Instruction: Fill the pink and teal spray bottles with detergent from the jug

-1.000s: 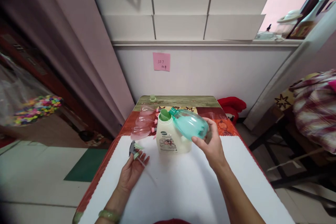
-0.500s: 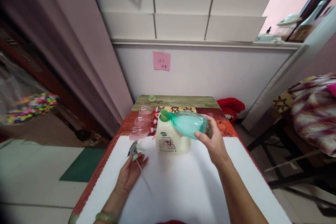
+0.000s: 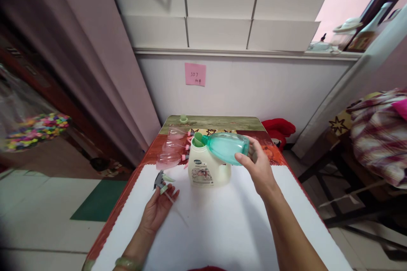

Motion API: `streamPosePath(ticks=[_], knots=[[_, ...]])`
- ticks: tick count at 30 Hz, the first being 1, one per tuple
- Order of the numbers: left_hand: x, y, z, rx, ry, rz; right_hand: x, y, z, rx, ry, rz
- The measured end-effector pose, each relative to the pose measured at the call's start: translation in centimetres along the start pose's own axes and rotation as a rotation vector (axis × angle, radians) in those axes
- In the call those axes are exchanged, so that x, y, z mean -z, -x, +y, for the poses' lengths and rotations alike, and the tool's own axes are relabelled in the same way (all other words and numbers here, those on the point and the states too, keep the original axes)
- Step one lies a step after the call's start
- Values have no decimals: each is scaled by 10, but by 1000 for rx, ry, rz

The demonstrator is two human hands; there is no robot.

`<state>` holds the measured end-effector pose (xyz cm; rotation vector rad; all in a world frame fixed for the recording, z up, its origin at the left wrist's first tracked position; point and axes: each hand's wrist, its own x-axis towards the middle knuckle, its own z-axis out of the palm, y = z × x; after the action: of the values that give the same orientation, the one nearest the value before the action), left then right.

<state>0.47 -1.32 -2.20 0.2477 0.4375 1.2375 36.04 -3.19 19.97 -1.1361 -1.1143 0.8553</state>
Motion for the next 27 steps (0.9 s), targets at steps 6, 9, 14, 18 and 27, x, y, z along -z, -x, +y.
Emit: streamPosePath(ticks=[6,9,14,18,27], knots=[[3,0,-1,-8,-6,5,-1,-2,-8,18,23,-21],[3,0,-1,-7,-11,10,-1,-2,-10,7,35,-16],[3,-1,-1,-5,-19,18,-1,-3,-14,-6,37,-17],[3,-1,-1,-6,-28,26,-1,-3,-15,-5,45,-24],[1,-1,-1,1,-45,40,0,-4,-15,-21,37,-12]])
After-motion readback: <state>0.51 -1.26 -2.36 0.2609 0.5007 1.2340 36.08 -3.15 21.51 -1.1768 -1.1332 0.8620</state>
